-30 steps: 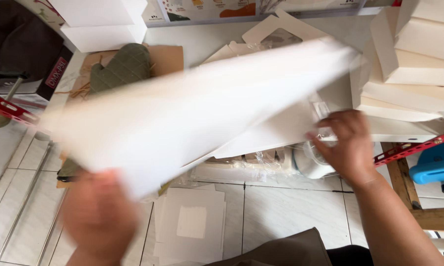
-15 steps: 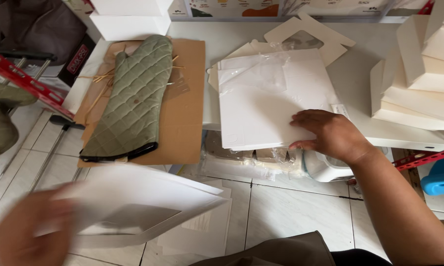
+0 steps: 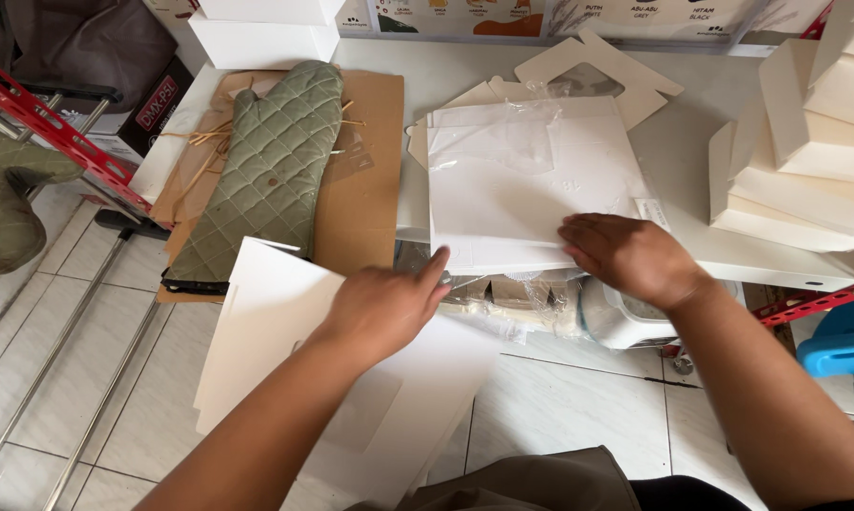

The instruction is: The person picks flat white cardboard bakery boxes from a stack, peels plastic wrapping off a box, and folds and assembles windowed cake boxes by hand, pressing the sides and flaps into shape and stacking the finished boxes on the shelf.

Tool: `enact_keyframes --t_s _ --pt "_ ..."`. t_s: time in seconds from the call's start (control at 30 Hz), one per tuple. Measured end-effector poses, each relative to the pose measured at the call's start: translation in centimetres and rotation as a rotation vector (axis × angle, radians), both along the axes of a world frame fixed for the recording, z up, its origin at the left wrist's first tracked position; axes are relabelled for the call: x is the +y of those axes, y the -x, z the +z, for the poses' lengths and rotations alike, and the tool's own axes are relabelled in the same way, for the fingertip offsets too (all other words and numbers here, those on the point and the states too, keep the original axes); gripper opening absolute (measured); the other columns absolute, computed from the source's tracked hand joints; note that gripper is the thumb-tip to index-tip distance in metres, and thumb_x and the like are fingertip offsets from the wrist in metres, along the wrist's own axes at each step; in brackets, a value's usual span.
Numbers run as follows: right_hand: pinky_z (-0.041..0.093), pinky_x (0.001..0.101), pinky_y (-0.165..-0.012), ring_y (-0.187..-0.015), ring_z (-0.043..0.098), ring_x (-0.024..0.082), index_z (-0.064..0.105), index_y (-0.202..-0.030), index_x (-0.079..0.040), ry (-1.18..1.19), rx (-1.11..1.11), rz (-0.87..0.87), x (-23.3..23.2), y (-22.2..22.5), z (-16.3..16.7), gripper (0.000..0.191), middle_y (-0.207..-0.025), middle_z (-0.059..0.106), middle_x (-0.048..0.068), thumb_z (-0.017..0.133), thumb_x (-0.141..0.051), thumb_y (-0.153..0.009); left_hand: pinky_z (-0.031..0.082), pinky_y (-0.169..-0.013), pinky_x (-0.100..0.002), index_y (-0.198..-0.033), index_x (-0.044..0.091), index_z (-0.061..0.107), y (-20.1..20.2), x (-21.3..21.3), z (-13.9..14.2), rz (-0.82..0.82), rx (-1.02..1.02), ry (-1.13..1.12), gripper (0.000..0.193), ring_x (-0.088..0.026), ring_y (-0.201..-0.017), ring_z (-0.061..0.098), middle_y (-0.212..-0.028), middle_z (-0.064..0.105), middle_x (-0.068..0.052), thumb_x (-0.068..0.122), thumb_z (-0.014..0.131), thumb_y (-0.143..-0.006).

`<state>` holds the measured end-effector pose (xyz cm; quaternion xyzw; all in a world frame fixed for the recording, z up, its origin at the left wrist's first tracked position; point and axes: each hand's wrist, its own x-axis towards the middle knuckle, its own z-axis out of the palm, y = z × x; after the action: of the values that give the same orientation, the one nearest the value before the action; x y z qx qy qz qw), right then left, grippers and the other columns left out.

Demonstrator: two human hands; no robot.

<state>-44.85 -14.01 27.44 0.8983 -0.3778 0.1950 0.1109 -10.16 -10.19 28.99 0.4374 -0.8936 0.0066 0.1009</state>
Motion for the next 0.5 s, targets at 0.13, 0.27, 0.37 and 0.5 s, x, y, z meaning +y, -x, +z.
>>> enact_keyframes --t_s 0.13,0.27,0.37,0.5 --pt "0.061 0.0375 -0.090 -0.108 0.073 0.028 0.072 -0.110 0.000 0.216 -0.017 0.034 0.0 -0.8 -1.1 0.022 -0.116 0.075 0.013 0.073 -0.009 -0.091 0.052 -0.053 -0.043 -0.134 0.003 0.060 3.9 -2.8 -0.2 -0.029 -0.021 0.241 0.045 -0.027 -0.056 0.066 -0.063 0.067 -0.007 0.027 0.062 -0.096" --pt "0.061 0.0391 -0.087 -0.105 0.073 0.028 0.072 -0.111 -0.001 0.260 -0.072 0.047 0.1 -1.8 -1.9 0.033 -0.111 0.075 0.013 0.079 -0.009 -0.080 0.055 -0.060 -0.037 -0.109 0.007 0.064 8.7 -3.9 -0.6 0.071 -0.056 0.228 0.017 -0.024 -0.066 0.072 -0.072 0.070 -0.005 0.015 0.063 -0.094" --pt "0.061 0.0389 -0.086 -0.104 0.073 0.028 0.072 -0.110 -0.001 0.282 -0.092 0.042 0.3 -2.1 -2.1 0.031 -0.110 0.076 0.012 0.080 -0.008 -0.081 0.054 -0.060 -0.035 -0.113 0.000 0.065 12.4 -4.2 -1.6 0.112 -0.206 0.208 0.029 -0.020 -0.065 0.073 -0.074 0.072 -0.007 0.018 0.064 -0.091" --pt "0.059 0.0386 -0.090 -0.106 0.072 0.027 0.071 -0.113 -0.005 0.217 -0.125 0.028 0.3 -1.9 -2.0 0.033 -0.114 0.075 0.010 0.081 -0.010 -0.083 0.053 -0.068 -0.039 -0.103 0.007 0.072 13.9 -6.9 -2.9 0.080 -0.525 0.087 0.022 -0.021 -0.080 0.072 -0.087 0.074 -0.004 0.016 0.066 -0.084"
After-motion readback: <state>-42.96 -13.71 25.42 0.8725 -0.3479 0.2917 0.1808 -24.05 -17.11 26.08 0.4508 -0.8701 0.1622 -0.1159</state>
